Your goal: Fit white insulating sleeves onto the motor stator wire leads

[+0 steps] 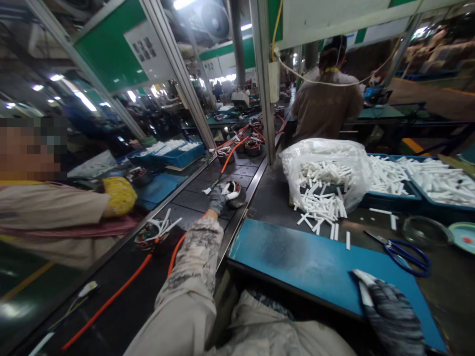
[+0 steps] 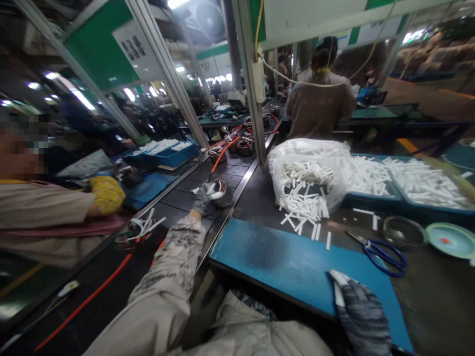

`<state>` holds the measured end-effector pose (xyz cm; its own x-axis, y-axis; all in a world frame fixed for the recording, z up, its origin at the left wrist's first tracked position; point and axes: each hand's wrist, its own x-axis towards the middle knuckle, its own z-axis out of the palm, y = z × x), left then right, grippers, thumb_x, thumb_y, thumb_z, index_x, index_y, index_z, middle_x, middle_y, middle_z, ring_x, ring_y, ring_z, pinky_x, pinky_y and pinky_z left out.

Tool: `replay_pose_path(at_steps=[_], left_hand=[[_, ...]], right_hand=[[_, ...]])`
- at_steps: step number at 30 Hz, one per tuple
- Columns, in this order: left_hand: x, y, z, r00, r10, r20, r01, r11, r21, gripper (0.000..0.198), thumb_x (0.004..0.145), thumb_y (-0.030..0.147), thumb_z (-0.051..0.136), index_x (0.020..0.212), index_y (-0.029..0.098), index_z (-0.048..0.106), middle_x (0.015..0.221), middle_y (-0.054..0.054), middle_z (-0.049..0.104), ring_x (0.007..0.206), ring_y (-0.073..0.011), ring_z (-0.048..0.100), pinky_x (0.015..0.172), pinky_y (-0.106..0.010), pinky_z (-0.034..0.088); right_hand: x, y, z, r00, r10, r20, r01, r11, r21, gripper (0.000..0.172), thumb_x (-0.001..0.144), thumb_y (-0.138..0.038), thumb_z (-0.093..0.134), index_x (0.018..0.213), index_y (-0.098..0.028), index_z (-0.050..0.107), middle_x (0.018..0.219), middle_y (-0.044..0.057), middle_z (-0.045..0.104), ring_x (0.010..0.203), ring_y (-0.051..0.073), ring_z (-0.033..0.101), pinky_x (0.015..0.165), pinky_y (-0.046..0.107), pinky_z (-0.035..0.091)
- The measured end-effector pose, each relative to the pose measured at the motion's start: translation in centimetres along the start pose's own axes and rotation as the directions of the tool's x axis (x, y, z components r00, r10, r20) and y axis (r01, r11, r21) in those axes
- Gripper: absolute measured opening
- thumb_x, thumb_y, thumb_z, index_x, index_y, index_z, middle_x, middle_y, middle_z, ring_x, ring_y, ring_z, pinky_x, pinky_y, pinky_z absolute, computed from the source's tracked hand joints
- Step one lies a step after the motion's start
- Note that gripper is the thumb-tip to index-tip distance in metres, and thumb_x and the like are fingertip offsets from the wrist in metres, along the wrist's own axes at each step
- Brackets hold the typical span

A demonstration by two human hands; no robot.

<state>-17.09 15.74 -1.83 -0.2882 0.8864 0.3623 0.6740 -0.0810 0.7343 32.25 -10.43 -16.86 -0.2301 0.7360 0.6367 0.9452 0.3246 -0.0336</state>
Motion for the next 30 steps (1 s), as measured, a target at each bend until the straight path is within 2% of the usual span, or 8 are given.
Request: replay_pose_path(at_steps=[3, 7, 10, 15, 20, 25, 27, 30], left_hand=[[-3.9, -1.6, -2.4, 0.996, 0.003, 0.088, 0.001, 0.999, -0.049, 0.044, 0.098, 0.051, 0.074, 0.129, 0.019, 0.07, 0.12, -0.01, 0.074, 0.1, -0.0226, 0.073, 0.091, -0.044, 0.066], [-8.8, -2.5, -5.2, 0.968, 0.026, 0.249, 0.004, 0.993, -0.12, 0.061, 0.066, 0.06, 0.093, 0.115, 0.028, 0.077, 0.095, -0.008, 0.077, 0.084, -0.0282, 0.076, 0.085, -0.05, 0.068], [-11.2, -2.1, -5.9, 0.906, 0.142, 0.399, -0.095, 0.986, -0.135, 0.057, 0.057, 0.056, 0.095, 0.106, 0.033, 0.08, 0.105, -0.009, 0.079, 0.112, -0.0371, 0.076, 0.103, -0.058, 0.063], [-14.2, 0.9, -3.1, 0.726, 0.316, 0.611, -0.308, 0.943, -0.122, 0.058, 0.064, 0.052, 0.093, 0.12, 0.039, 0.081, 0.127, -0.006, 0.079, 0.142, -0.04, 0.062, 0.123, -0.057, 0.052], [-15.4, 6.0, 1.1, 0.507, 0.494, 0.706, -0.469, 0.846, -0.255, 0.076, 0.069, 0.054, 0.096, 0.139, 0.035, 0.073, 0.134, -0.006, 0.078, 0.145, -0.0386, 0.06, 0.141, -0.058, 0.019], [-12.7, 8.1, -0.5, 0.291, 0.64, 0.711, -0.448, 0.748, -0.49, 0.078, 0.084, 0.042, 0.087, 0.155, 0.023, 0.059, 0.156, -0.013, 0.063, 0.148, -0.0378, 0.058, 0.131, -0.058, 0.039], [-11.4, 8.0, -1.6, 0.315, 0.667, 0.675, -0.368, 0.741, -0.561, 0.065, 0.096, 0.039, 0.076, 0.156, 0.022, 0.058, 0.157, -0.013, 0.063, 0.149, -0.0345, 0.058, 0.127, -0.053, 0.046], [-10.8, 8.0, -1.2, 0.434, 0.631, 0.643, -0.291, 0.774, -0.563, 0.047, 0.105, 0.036, 0.062, 0.149, 0.02, 0.063, 0.145, -0.013, 0.071, 0.134, -0.0277, 0.069, 0.117, -0.046, 0.055]], right_hand=[[-0.3, 0.1, 0.3, 1.0, -0.018, 0.004, 0.018, 0.999, 0.045, 0.039, 0.107, -0.026, 0.046, 0.131, -0.02, 0.076, 0.121, 0.013, 0.082, 0.097, 0.035, 0.08, 0.094, 0.054, 0.061], [-0.4, -0.2, 0.3, 0.999, 0.029, 0.018, -0.029, 0.999, 0.026, 0.041, 0.108, -0.029, 0.043, 0.131, -0.018, 0.076, 0.118, 0.015, 0.082, 0.097, 0.035, 0.079, 0.096, 0.055, 0.059], [-0.1, -0.5, 0.0, 0.999, 0.039, 0.013, -0.038, 0.999, -0.015, 0.042, 0.109, -0.03, 0.042, 0.128, -0.015, 0.075, 0.114, 0.017, 0.082, 0.096, 0.034, 0.077, 0.095, 0.053, 0.058], [3.4, -2.8, -0.4, 0.993, 0.054, -0.104, -0.045, 0.995, 0.088, 0.028, 0.108, -0.026, 0.053, 0.124, -0.018, 0.075, 0.111, 0.012, 0.082, 0.094, 0.028, 0.076, 0.092, 0.046, 0.058], [10.4, -7.7, 0.4, 1.0, 0.012, 0.004, -0.013, 0.875, 0.484, 0.037, 0.111, -0.029, 0.052, 0.144, -0.024, 0.067, 0.137, 0.01, 0.075, 0.124, 0.024, 0.071, 0.105, 0.043, 0.059], [13.2, -8.8, 1.0, 0.99, -0.045, 0.136, -0.076, 0.64, 0.765, 0.038, 0.113, -0.03, 0.049, 0.146, -0.031, 0.068, 0.147, 0.005, 0.071, 0.135, 0.024, 0.067, 0.118, 0.047, 0.055], [12.9, -7.9, 0.7, 0.978, 0.013, 0.208, -0.174, 0.602, 0.779, 0.037, 0.111, -0.035, 0.056, 0.146, -0.035, 0.069, 0.147, 0.004, 0.072, 0.135, 0.026, 0.067, 0.12, 0.05, 0.054], [12.7, -6.8, 0.4, 0.961, 0.064, 0.268, -0.256, 0.566, 0.783, 0.045, 0.106, -0.04, 0.066, 0.151, -0.035, 0.065, 0.15, 0.003, 0.069, 0.138, 0.03, 0.065, 0.122, 0.054, 0.052]])
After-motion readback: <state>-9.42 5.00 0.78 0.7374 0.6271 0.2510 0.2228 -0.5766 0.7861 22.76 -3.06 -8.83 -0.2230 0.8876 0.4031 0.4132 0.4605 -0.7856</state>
